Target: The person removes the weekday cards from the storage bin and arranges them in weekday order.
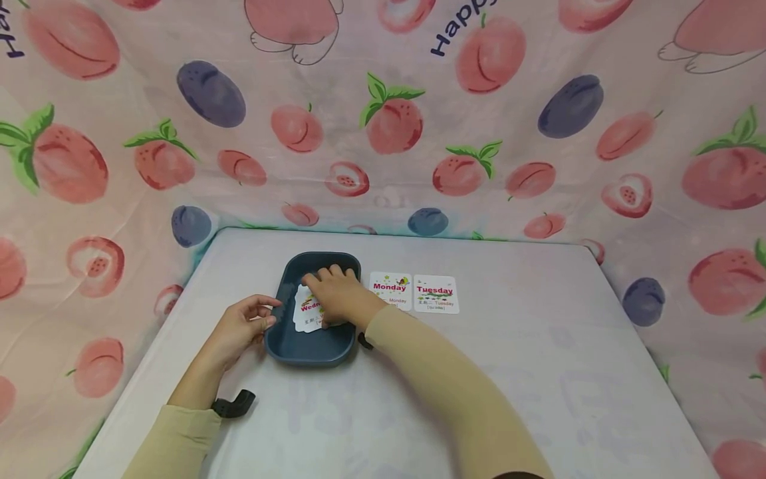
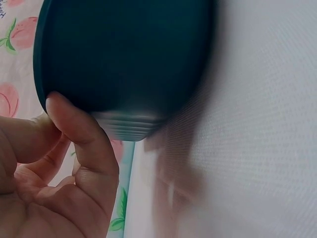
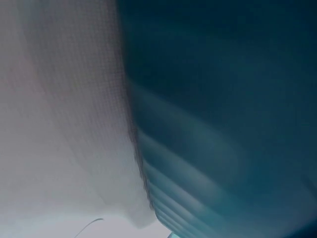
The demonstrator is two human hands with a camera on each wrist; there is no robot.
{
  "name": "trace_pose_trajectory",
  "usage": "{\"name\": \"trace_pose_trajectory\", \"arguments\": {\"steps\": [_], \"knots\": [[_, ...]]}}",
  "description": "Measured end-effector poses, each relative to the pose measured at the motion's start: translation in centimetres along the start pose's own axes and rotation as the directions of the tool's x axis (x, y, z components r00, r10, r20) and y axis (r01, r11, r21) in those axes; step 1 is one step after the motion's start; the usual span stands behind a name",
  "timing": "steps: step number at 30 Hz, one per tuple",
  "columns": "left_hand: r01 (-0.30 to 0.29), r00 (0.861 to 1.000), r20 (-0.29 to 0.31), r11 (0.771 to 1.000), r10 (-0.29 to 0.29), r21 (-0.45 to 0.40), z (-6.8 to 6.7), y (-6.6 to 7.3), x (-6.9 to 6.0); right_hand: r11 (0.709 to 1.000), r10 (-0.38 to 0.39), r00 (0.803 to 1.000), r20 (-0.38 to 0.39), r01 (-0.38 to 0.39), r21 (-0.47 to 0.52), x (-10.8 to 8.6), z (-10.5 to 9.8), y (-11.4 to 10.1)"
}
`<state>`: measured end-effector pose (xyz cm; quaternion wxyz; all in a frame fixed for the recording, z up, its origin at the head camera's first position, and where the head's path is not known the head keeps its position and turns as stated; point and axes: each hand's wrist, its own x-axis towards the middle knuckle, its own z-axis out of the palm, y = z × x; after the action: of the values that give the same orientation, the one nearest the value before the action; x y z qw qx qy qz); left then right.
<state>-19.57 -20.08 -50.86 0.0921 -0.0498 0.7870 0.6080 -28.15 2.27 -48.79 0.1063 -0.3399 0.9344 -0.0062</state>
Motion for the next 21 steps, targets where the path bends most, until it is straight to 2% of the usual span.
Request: {"name": "trace_pose_trajectory", "arguments": {"steps": [11, 21], "knots": [[-0.003, 1.000, 0.003, 1.000, 0.003, -0.003, 0.02, -0.01, 0.00, 1.000, 0.029, 0.999, 0.024, -0.029, -0.013, -0.02, -0.13, -0.30], [0.000, 1.000, -0.001, 1.000, 0.000, -0.005, -0.02, -0.04, 0.09, 0.998, 0.035, 0.999, -0.016, -0.036, -0.046, 0.18, 0.57, -0.17]]}}
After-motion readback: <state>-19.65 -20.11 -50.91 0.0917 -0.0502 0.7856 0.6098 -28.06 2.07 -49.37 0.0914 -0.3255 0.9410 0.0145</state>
